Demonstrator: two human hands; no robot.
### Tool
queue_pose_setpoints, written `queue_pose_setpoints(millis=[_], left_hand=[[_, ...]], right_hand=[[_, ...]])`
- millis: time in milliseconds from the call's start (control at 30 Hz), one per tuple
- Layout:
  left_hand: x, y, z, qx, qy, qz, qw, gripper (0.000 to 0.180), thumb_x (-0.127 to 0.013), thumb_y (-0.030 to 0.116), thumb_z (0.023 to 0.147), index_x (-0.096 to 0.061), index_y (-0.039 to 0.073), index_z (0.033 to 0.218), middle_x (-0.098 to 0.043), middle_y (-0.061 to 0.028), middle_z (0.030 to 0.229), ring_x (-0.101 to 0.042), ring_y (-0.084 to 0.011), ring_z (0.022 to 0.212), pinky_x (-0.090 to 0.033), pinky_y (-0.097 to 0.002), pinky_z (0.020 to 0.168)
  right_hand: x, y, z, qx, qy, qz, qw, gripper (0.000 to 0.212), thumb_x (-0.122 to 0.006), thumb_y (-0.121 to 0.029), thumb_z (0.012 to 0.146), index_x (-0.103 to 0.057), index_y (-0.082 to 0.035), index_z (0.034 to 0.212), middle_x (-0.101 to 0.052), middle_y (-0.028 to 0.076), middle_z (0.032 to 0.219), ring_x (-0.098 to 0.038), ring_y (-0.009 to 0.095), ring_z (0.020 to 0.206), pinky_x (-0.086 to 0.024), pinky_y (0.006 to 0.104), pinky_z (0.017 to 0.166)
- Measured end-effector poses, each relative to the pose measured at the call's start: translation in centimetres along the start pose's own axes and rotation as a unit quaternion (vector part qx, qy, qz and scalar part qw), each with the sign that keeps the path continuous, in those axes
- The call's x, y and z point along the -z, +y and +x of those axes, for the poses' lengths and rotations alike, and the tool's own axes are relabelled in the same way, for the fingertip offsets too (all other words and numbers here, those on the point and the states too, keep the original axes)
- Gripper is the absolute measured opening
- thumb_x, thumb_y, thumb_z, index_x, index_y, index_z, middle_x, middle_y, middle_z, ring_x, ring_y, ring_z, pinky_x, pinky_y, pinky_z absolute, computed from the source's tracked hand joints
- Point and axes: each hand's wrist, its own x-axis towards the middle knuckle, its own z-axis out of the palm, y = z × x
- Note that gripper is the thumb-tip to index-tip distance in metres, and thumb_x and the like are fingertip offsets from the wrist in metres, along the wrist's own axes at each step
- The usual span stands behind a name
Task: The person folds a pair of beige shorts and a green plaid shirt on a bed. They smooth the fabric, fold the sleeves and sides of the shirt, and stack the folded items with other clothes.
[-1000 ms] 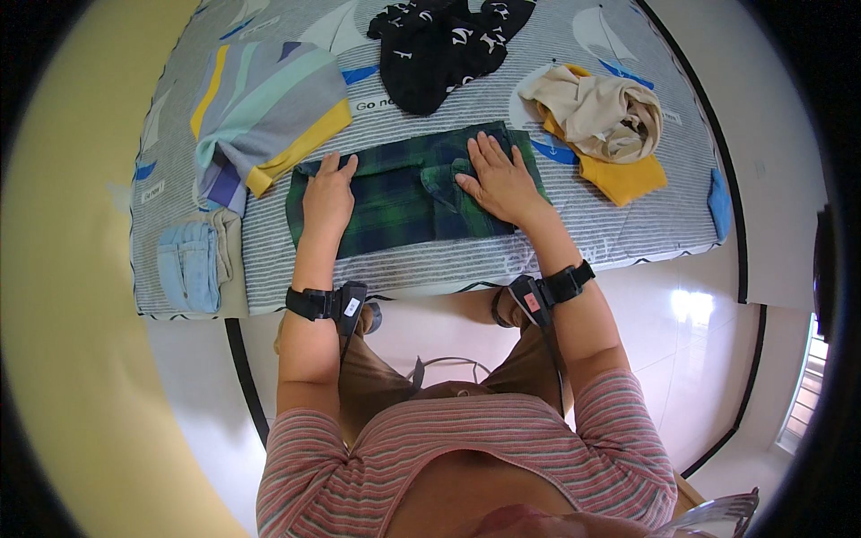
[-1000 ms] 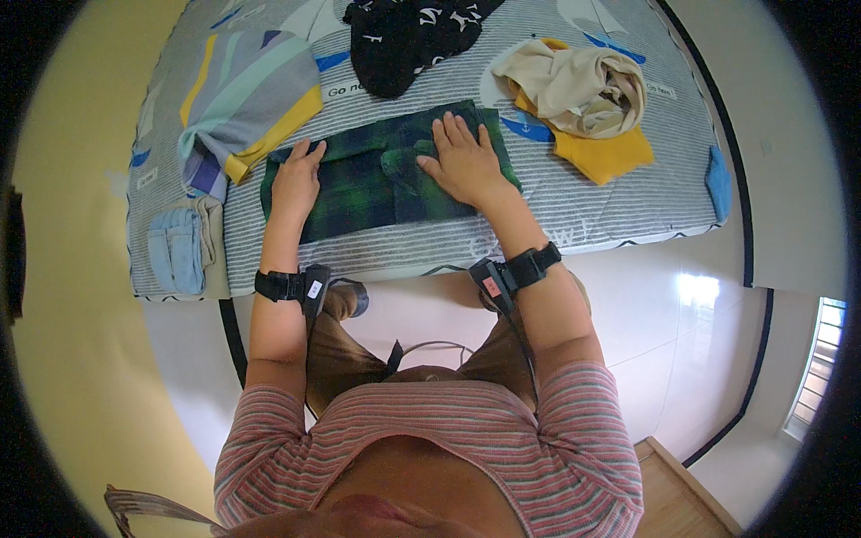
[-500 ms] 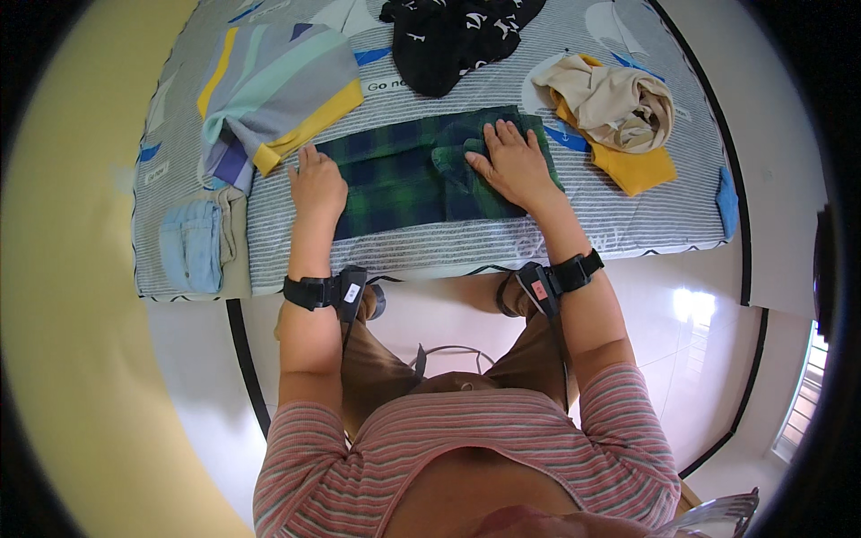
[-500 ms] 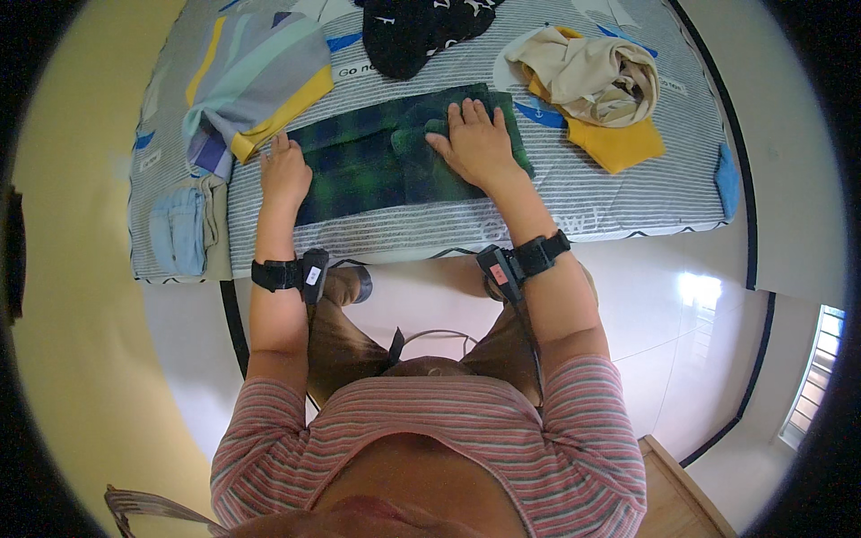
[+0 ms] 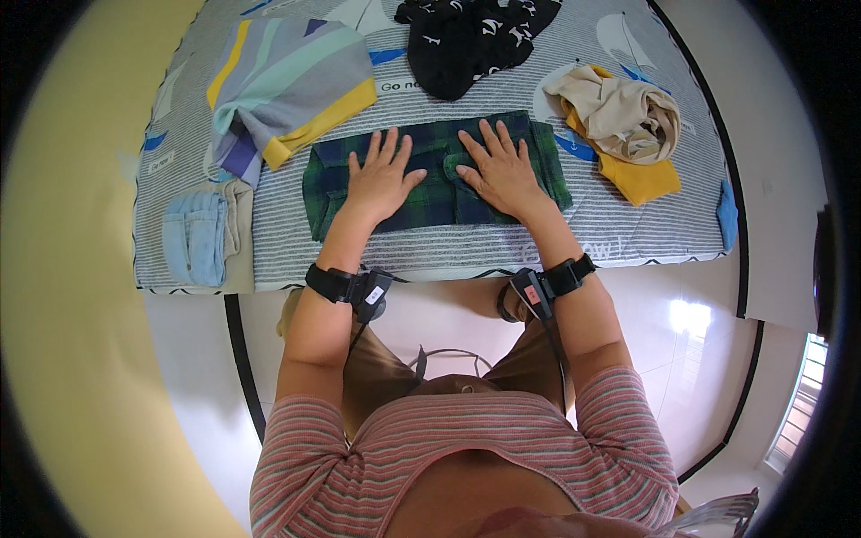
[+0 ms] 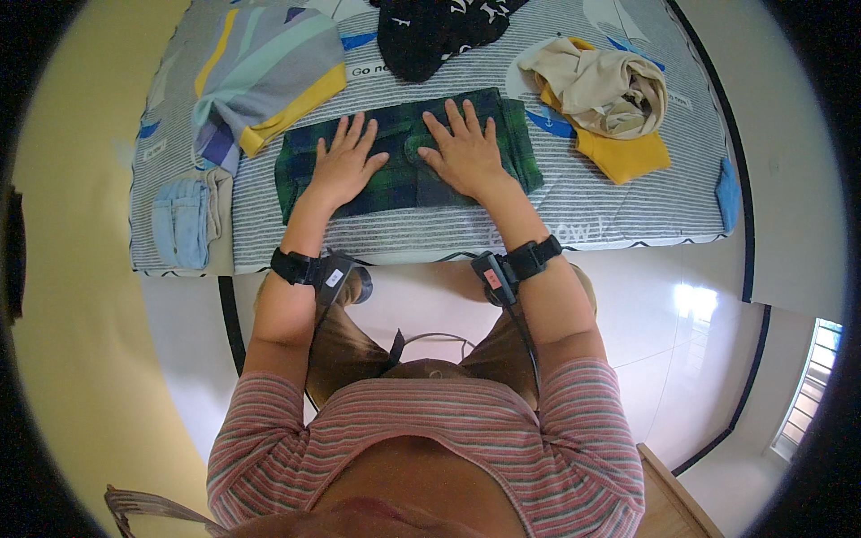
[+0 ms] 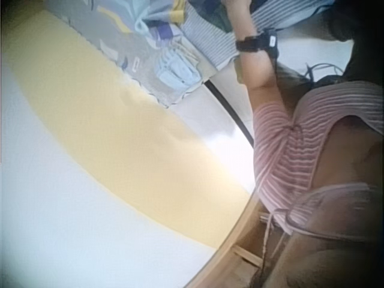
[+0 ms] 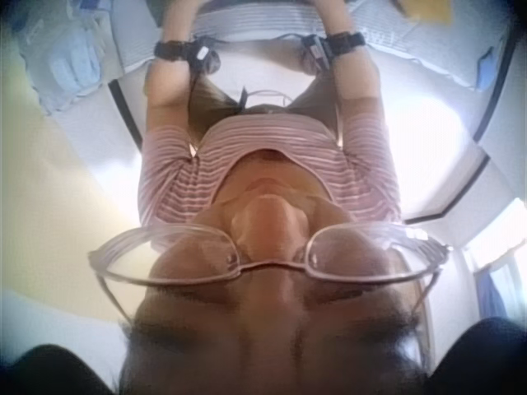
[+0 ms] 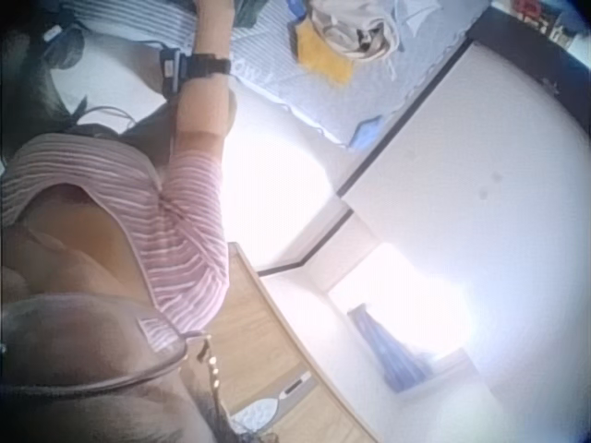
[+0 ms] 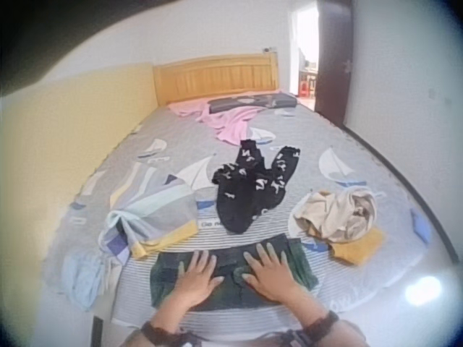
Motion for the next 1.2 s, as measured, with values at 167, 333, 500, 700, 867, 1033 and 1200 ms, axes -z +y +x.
queue_pose_setpoints(millis=[167, 333, 500, 700, 867, 1033, 1200], left_hand=[[1.2, -1.1, -0.3, 0.100, -0.025, 0.002, 0.995, 0.071, -0.037, 0.052, 0.089, -0.025, 0.001, 0.137, -0.016, -0.0133, 0.146, -0.014, -0.0281, 0.136, -0.020, -0.0589, 0.102], [1.2, -3.1, -0.9, 0.156, -0.033, -0.002, 0.987, 0.075, -0.037, 0.053, 0.088, -0.024, -0.004, 0.136, -0.016, -0.0169, 0.146, -0.014, -0.0282, 0.136, -0.020, -0.0566, 0.103], [0.7, -5.0, -1.1, 0.151, -0.035, 0.018, 0.988, 0.076, -0.032, 0.055, 0.089, -0.014, 0.002, 0.140, -0.008, -0.0122, 0.148, -0.008, -0.0262, 0.137, -0.018, -0.0546, 0.105], [0.1, -7.0, -1.5, 0.161, 0.013, 0.039, 0.986, 0.070, -0.034, 0.051, 0.090, -0.019, 0.005, 0.140, -0.013, -0.0108, 0.148, -0.012, -0.0253, 0.137, -0.015, -0.0546, 0.105], [2.2, -2.7, -1.0, -0.016, 0.159, -0.085, 0.983, 0.048, -0.048, 0.032, 0.089, -0.046, 0.001, 0.124, -0.039, -0.0175, 0.133, -0.034, -0.0309, 0.126, -0.027, -0.0446, 0.102], [1.0, 3.4, -0.1, -0.131, 0.169, -0.311, 0.926, 0.045, -0.058, 0.027, 0.083, -0.052, 0.001, 0.119, -0.051, -0.0182, 0.121, -0.048, -0.0321, 0.113, -0.037, -0.0359, 0.095], [0.5, 6.0, 0.4, -0.103, 0.148, -0.231, 0.956, 0.064, -0.073, 0.030, 0.070, -0.050, 0.001, 0.121, -0.052, -0.0153, 0.112, -0.049, -0.0308, 0.106, -0.041, -0.0351, 0.089]], right_hand=[[0.1, 0.0, 0.0, -0.006, -0.015, -0.001, 1.000, 0.056, -0.041, -0.048, 0.089, -0.031, -0.022, 0.137, -0.022, 0.014, 0.144, -0.015, 0.035, 0.134, -0.019, 0.0574, 0.103], [0.4, -0.1, 0.0, -0.009, -0.036, -0.002, 0.999, 0.057, -0.039, -0.049, 0.089, -0.028, -0.022, 0.138, -0.019, 0.015, 0.145, -0.013, 0.035, 0.135, -0.018, 0.0562, 0.104], [0.5, -0.3, -0.3, -0.014, -0.036, -0.015, 0.999, 0.057, -0.039, -0.047, 0.090, -0.027, -0.020, 0.139, -0.017, 0.017, 0.145, -0.013, 0.034, 0.135, -0.018, 0.0551, 0.104], [2.1, 0.5, -1.3, 0.003, -0.027, 0.054, 0.998, 0.060, -0.044, -0.045, 0.088, -0.032, -0.010, 0.136, -0.026, 0.020, 0.141, -0.021, 0.034, 0.133, -0.022, 0.0473, 0.105], [4.3, 2.2, -2.8, -0.013, 0.099, 0.160, 0.982, 0.052, -0.062, -0.022, 0.079, -0.046, 0.002, 0.122, -0.047, 0.021, 0.124, -0.045, 0.034, 0.114, -0.039, 0.0372, 0.093], [5.4, 2.2, -3.4, -0.103, 0.024, 0.236, 0.966, 0.053, -0.066, -0.018, 0.072, -0.049, 0.004, 0.118, -0.060, 0.022, 0.098, -0.059, 0.034, 0.088, -0.047, 0.0389, 0.076], [4.5, 2.4, -3.5, -0.152, -0.005, 0.212, 0.965, 0.058, -0.071, -0.022, 0.066, -0.052, 0.003, 0.115, -0.063, 0.018, 0.084, -0.061, 0.033, 0.080, -0.048, 0.0398, 0.072]])
